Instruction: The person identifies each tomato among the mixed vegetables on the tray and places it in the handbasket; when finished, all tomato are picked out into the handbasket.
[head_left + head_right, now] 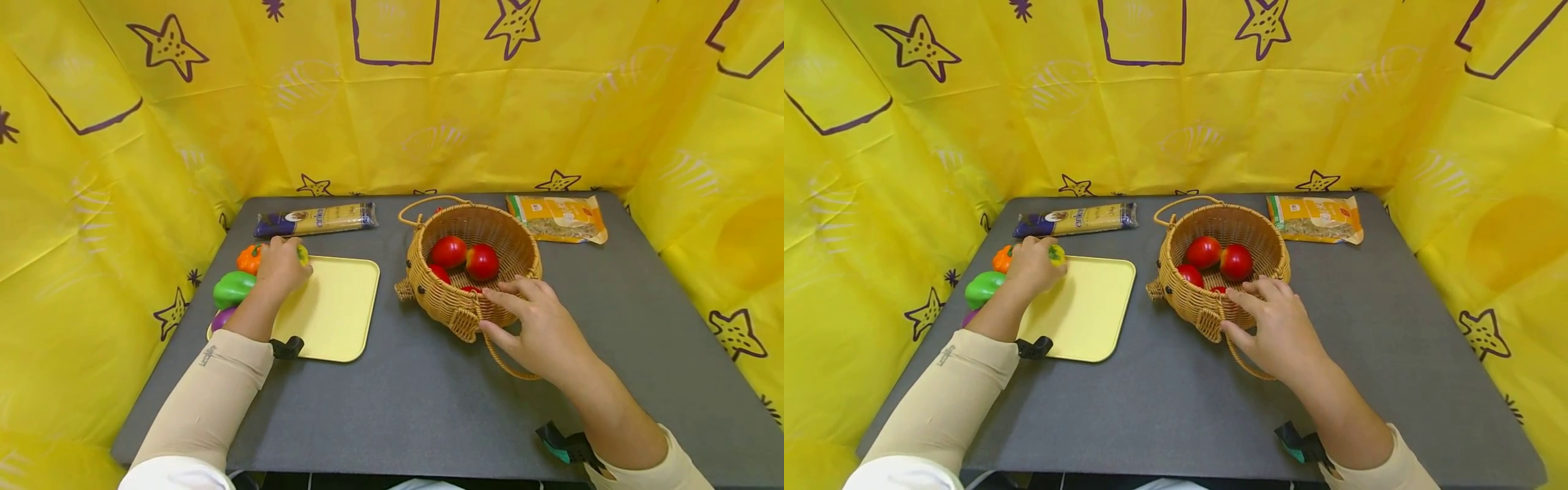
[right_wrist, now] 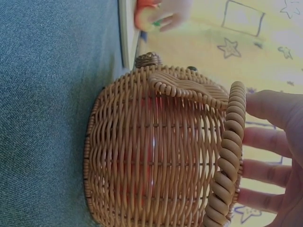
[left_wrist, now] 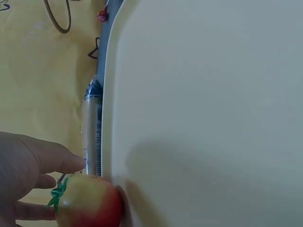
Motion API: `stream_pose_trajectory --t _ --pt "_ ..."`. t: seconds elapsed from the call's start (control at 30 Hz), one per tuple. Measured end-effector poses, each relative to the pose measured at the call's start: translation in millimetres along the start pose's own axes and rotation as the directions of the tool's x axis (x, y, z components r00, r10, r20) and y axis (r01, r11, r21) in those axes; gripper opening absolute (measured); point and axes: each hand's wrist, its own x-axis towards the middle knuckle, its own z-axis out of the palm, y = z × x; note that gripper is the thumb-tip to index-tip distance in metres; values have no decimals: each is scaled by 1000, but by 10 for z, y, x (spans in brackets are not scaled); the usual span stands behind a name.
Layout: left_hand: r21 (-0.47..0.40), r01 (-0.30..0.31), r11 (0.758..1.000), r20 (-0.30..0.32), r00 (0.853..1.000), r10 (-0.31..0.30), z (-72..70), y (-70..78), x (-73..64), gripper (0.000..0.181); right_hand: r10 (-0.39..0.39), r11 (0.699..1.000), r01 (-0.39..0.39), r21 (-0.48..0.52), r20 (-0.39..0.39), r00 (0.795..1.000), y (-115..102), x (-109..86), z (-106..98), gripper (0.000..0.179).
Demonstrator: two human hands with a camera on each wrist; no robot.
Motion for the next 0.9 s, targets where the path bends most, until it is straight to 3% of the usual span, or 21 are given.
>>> stream_pose_trajectory --t 0.3,0.57,0.73,0.9 --pt "18 -35 999 12 999 35 74 -85 32 62 -11 1000 11 4 -13 1000 -10 7 -11 45" --pt "-5 -60 998 17 998 60 104 -63 26 66 -12 1000 12 8 -13 1000 -15 11 -13 44" --pt "-41 -117 992 3 993 117 62 84 -55 66 -6 1000 6 6 -3 1000 -15 9 -4 45" --pt "-100 -179 979 -30 984 177 -40 346 -157 66 -6 1000 6 5 -4 1000 -13 6 -2 45"
